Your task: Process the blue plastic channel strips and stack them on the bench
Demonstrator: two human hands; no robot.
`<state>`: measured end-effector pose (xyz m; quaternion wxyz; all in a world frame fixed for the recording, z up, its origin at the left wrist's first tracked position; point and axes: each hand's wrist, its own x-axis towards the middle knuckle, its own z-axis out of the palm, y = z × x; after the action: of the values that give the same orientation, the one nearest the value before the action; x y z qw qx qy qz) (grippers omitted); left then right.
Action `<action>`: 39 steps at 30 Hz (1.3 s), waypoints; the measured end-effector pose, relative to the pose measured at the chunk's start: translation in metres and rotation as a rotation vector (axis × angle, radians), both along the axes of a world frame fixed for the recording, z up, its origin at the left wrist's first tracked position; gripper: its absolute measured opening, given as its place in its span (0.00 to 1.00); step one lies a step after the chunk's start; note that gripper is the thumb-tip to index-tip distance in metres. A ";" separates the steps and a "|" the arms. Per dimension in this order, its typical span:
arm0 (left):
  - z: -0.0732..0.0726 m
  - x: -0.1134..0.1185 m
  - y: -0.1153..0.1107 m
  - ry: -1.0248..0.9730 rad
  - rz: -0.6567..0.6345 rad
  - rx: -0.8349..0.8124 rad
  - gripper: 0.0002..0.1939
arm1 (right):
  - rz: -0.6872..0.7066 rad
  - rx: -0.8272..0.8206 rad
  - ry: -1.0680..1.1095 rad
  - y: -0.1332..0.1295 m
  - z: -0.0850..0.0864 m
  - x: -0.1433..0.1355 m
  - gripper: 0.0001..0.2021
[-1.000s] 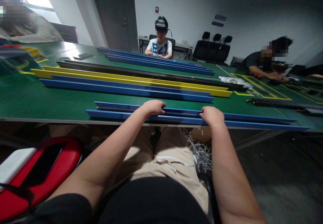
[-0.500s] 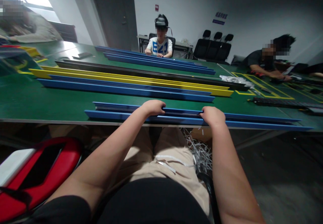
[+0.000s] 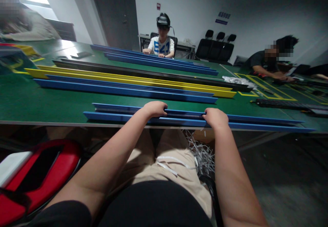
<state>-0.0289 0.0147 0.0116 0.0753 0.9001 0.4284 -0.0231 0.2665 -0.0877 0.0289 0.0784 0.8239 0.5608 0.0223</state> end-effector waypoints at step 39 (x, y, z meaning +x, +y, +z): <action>0.001 0.060 0.001 -0.008 -0.046 -0.058 0.19 | 0.013 0.031 -0.015 -0.002 -0.002 0.000 0.13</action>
<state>0.0309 0.0155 0.0125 0.1026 0.9073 0.4063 -0.0336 0.2669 -0.0893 0.0265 0.0696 0.8213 0.5650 0.0375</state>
